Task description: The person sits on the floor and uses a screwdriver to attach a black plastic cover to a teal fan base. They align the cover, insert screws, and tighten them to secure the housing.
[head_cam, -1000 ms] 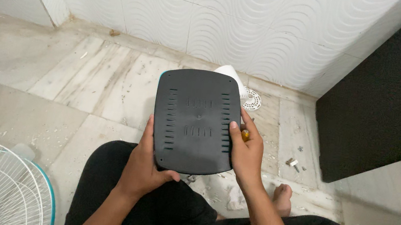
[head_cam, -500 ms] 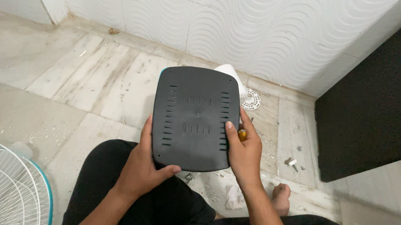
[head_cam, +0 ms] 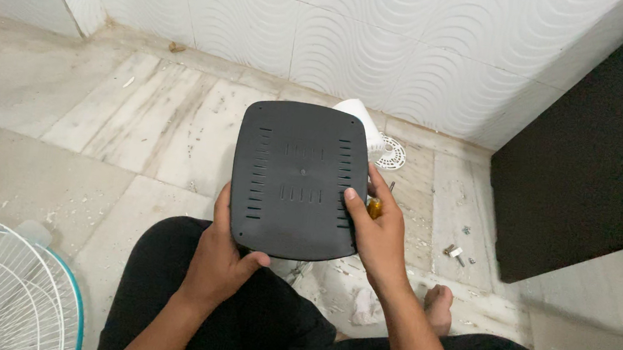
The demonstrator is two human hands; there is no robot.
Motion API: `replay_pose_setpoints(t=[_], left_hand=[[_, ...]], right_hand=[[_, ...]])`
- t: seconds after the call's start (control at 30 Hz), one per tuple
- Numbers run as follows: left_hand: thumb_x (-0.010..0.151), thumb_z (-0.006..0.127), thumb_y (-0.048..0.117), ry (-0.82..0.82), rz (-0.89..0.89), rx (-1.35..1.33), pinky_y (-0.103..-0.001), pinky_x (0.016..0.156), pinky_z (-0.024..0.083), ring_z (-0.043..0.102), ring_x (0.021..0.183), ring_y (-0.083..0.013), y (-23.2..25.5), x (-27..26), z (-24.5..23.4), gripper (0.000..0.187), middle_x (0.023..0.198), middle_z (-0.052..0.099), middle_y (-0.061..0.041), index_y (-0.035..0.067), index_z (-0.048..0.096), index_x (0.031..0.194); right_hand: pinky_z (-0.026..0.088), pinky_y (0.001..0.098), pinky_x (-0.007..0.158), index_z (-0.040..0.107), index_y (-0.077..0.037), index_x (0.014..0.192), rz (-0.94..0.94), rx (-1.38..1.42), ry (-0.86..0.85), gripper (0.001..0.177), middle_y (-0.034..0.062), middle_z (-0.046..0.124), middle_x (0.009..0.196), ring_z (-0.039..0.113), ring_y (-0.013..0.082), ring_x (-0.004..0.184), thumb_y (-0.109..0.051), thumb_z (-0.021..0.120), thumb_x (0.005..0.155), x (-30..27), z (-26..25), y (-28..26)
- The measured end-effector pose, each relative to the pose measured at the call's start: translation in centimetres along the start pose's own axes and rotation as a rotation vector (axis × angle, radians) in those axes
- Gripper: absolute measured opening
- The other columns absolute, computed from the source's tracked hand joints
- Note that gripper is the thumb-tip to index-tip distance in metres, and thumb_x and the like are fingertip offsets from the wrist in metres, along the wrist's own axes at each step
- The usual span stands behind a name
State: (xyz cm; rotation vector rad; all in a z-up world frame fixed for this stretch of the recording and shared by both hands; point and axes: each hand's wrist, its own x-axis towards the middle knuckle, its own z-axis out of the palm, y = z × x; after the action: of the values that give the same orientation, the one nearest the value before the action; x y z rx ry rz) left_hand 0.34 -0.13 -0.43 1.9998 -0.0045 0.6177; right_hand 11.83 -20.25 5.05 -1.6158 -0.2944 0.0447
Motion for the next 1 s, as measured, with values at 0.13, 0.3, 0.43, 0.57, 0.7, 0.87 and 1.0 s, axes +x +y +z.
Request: replay_pose_setpoints(t=[0.13, 0.3, 0.43, 0.57, 0.7, 0.87, 1.0], left_hand=[[0.073, 0.049, 0.091, -0.008, 0.004, 0.012, -0.046, 0.098, 0.055, 0.068, 0.120, -0.0409, 0.2, 0.0, -0.2, 0.136, 0.132, 0.063, -0.032, -0.007, 0.008, 0.158], [0.069, 0.055, 0.090, 0.001, -0.013, 0.029, -0.046, 0.100, 0.054, 0.066, 0.123, -0.0412, 0.7, 0.1, -0.4, 0.137, 0.134, 0.061, -0.031, -0.005, 0.011, 0.157], [0.067, 0.058, 0.090, 0.005, -0.016, 0.013, -0.047, 0.101, 0.053, 0.065, 0.125, -0.0416, 1.1, 0.1, -0.4, 0.137, 0.137, 0.059, -0.031, -0.005, 0.013, 0.156], [0.065, 0.057, 0.090, -0.015, -0.033, 0.046, -0.047, 0.105, 0.050, 0.062, 0.128, -0.0422, 1.0, 0.0, -0.3, 0.139, 0.140, 0.055, -0.032, -0.005, 0.011, 0.156], [0.064, 0.058, 0.091, -0.022, -0.026, 0.012, -0.047, 0.106, 0.049, 0.061, 0.129, -0.0431, 0.8, -0.2, -0.2, 0.142, 0.141, 0.055, -0.033, -0.005, 0.009, 0.156], [0.064, 0.063, 0.088, -0.044, -0.025, -0.013, -0.047, 0.108, 0.047, 0.059, 0.131, -0.0424, 0.5, -0.1, -0.2, 0.151, 0.145, 0.052, -0.033, -0.007, -0.006, 0.159], [0.065, 0.066, 0.084, -0.045, -0.004, -0.026, -0.046, 0.111, 0.044, 0.054, 0.137, -0.0415, 0.5, -0.2, -0.3, 0.149, 0.151, 0.048, -0.033, -0.005, -0.003, 0.162]], right_hand=[[0.054, 0.0264, 0.073, 0.052, -0.009, 0.152, 0.000, -0.052, -0.003, 0.060, 0.0100, 0.065, 0.105, 0.063, 0.0111, 0.083, -0.020, 0.067, 0.094, 0.2, -0.3, 0.1], [0.053, 0.0234, 0.074, 0.050, -0.006, 0.152, -0.016, -0.010, -0.040, 0.060, 0.0057, 0.070, 0.097, 0.063, 0.0089, 0.083, -0.020, 0.066, 0.095, 0.3, -0.7, 0.2], [0.053, 0.0242, 0.072, 0.049, -0.007, 0.153, 0.027, -0.009, -0.045, 0.061, 0.0072, 0.069, 0.096, 0.062, 0.0095, 0.081, -0.019, 0.066, 0.095, 0.5, -0.9, 0.1], [0.054, 0.0237, 0.077, 0.048, -0.008, 0.153, 0.050, 0.006, -0.064, 0.061, 0.0076, 0.070, 0.103, 0.065, 0.0090, 0.086, -0.018, 0.064, 0.095, 0.1, -1.0, -0.7], [0.054, 0.0261, 0.073, 0.046, -0.012, 0.154, 0.108, -0.021, -0.077, 0.061, 0.0085, 0.070, 0.104, 0.064, 0.0115, 0.083, -0.018, 0.062, 0.095, -0.1, -1.1, -1.4], [0.053, 0.0247, 0.079, 0.046, -0.009, 0.154, 0.044, -0.002, -0.096, 0.060, 0.0076, 0.068, 0.104, 0.063, 0.0102, 0.088, -0.017, 0.063, 0.097, -0.1, -1.2, -0.6], [0.052, 0.0250, 0.077, 0.047, -0.011, 0.155, 0.080, -0.028, -0.081, 0.060, 0.0085, 0.068, 0.100, 0.062, 0.0106, 0.085, -0.018, 0.062, 0.097, 0.0, -1.3, -0.5]])
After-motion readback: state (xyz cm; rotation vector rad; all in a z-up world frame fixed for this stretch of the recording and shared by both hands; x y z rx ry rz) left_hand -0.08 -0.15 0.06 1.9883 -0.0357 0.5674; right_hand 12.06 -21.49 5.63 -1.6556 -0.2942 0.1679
